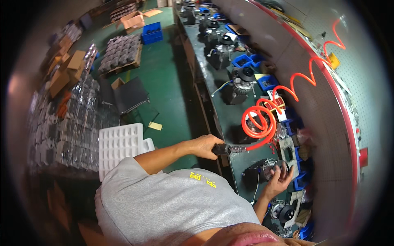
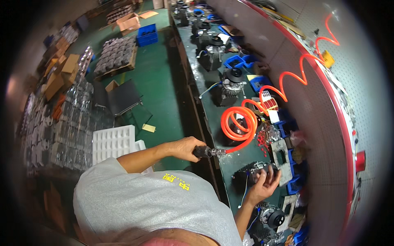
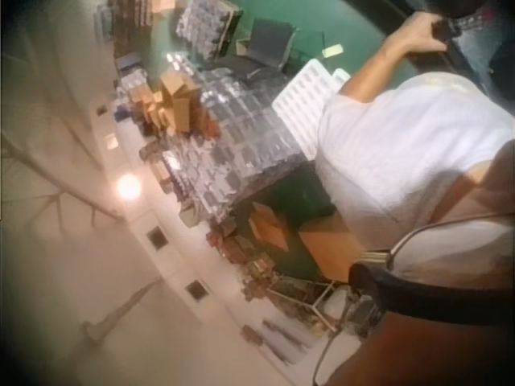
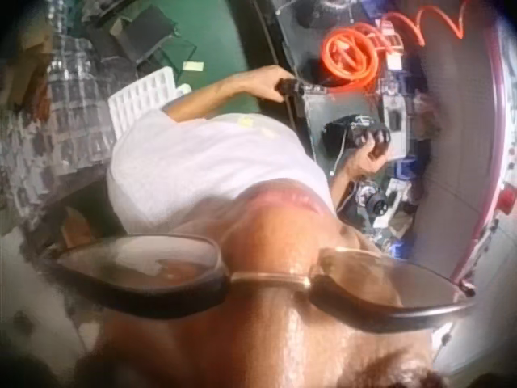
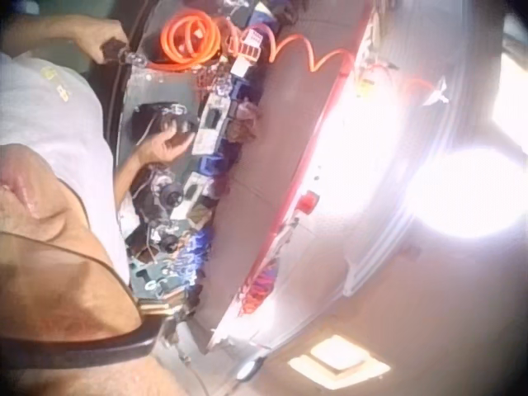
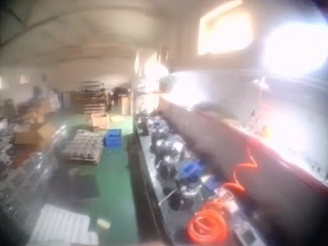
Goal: The person uses a pneumatic screwdriver to fasten screws into several small electric motors on a workbench. They pick up each motor, apply the tool to the screw holes, and place the finished units back on the table.
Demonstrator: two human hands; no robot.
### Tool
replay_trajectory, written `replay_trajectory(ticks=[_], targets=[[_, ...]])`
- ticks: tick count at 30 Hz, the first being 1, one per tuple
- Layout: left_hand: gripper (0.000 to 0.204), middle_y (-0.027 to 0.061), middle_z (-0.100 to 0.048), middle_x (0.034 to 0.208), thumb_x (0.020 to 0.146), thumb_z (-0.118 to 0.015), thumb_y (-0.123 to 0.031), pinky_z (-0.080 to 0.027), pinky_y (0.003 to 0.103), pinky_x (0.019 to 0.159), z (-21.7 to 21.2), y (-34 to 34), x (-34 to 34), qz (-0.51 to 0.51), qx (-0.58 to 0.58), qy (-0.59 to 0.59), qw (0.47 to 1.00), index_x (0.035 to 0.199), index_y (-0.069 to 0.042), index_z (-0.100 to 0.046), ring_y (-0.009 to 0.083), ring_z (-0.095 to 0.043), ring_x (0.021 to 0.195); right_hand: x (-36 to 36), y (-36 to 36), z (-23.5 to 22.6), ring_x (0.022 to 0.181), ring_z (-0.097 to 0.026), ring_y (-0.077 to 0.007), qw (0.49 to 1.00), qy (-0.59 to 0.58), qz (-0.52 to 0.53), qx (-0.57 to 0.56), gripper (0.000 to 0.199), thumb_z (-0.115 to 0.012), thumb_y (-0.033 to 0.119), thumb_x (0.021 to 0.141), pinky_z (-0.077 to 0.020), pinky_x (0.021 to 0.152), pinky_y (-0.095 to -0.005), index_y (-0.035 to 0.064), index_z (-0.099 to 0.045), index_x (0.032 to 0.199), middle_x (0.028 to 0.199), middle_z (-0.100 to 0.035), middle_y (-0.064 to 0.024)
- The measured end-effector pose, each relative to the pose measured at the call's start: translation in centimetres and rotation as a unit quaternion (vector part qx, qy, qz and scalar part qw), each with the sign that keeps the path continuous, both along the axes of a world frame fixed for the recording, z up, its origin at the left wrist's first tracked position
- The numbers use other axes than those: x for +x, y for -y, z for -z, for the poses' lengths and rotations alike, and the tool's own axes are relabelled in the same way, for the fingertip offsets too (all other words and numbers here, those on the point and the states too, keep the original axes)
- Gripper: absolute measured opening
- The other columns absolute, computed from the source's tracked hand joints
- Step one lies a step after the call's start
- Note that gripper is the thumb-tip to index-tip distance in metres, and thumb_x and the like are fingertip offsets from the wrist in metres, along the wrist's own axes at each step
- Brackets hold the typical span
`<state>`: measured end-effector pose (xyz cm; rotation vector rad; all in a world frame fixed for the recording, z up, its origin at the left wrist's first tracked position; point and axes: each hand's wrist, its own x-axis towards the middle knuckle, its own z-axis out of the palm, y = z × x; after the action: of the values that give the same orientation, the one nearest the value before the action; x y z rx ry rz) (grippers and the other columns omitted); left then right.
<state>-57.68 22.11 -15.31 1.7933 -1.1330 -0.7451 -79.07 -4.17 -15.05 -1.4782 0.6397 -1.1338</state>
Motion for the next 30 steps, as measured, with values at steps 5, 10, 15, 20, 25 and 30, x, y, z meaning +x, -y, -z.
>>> replay_trajectory(ticks=[5, 10, 15, 20, 25, 30], targets=[[0.025, 0.01, -0.065, 0.073, 0.073, -0.073, -0.01, -0.05, 0.04, 0.065, 0.5, -3.6, -1.1, -0.095, 0.072, 0.002, 0.993, 0.097, -0.005, -0.069, 0.0253, -0.065, 0.069, 5.5, 2.6, -0.5, 0.066, -0.061, -0.0095, 0.985, 0.016, -0.15, 0.082, 0.031, -0.06, 0.011, 0.103, -0.0499, 0.058, -0.0217, -0.0039, -0.058, 0.13, 0.086, -0.069, -0.0083], [0.024, 0.0116, -0.064, 0.071, 0.071, -0.073, -0.012, -0.049, 0.042, 0.065, 0.7, -5.2, -3.6, -0.173, 0.139, 0.028, 0.975, 0.093, -0.004, -0.067, 0.0281, -0.066, 0.07, 9.5, 0.8, 1.8, 0.069, -0.065, -0.0126, 0.911, -0.09, -0.389, 0.1, 0.013, -0.066, 0.008, 0.1, -0.0535, 0.061, -0.0242, -0.0041, -0.068, 0.106, 0.085, -0.072, -0.0104], [0.023, 0.0126, -0.062, 0.071, 0.072, -0.073, -0.013, -0.049, 0.042, 0.066, 0.6, -6.0, -5.9, -0.217, 0.153, -0.014, 0.964, 0.09, -0.002, -0.064, 0.0287, -0.065, 0.071, 10.6, -1.3, 3.3, 0.07, -0.065, -0.0092, 0.841, -0.183, -0.504, 0.066, 0.012, -0.072, 0.01, 0.096, -0.0519, 0.064, -0.0232, -0.0005, -0.067, 0.093, 0.082, -0.07, -0.0043], [0.024, 0.0135, -0.064, 0.074, 0.072, -0.074, -0.014, -0.05, 0.044, 0.069, 1.5, -7.2, -6.6, -0.222, 0.17, -0.001, 0.96, 0.089, -0.001, -0.063, 0.0316, -0.067, 0.074, 11.2, -2.3, 2.6, 0.071, -0.064, -0.0086, 0.842, -0.139, -0.515, 0.08, 0.01, -0.071, 0.008, 0.097, -0.0518, 0.064, -0.0231, -0.001, -0.067, 0.094, 0.083, -0.07, -0.0037], [0.025, 0.0133, -0.067, 0.076, 0.071, -0.075, -0.015, -0.051, 0.045, 0.07, 2.9, -9.6, -6.3, -0.225, 0.191, 0.005, 0.955, 0.09, -0.002, -0.064, 0.0332, -0.068, 0.077, 11.6, -3.8, 2.2, 0.071, -0.065, -0.0086, 0.862, -0.12, -0.487, 0.078, 0.01, -0.07, 0.008, 0.098, -0.0525, 0.065, -0.0233, -0.0012, -0.068, 0.096, 0.085, -0.071, -0.0035], [0.026, 0.0137, -0.067, 0.078, 0.071, -0.076, -0.016, -0.051, 0.046, 0.071, 5.0, -13.0, -6.2, -0.24, 0.213, 0.01, 0.947, 0.091, -0.003, -0.065, 0.0341, -0.068, 0.08, 13.0, -5.1, 1.0, 0.075, -0.064, -0.0082, 0.881, -0.074, -0.467, 0.009, 0.006, -0.068, 0.004, 0.099, -0.0526, 0.068, -0.0232, -0.0018, -0.068, 0.099, 0.089, -0.071, -0.0039]])
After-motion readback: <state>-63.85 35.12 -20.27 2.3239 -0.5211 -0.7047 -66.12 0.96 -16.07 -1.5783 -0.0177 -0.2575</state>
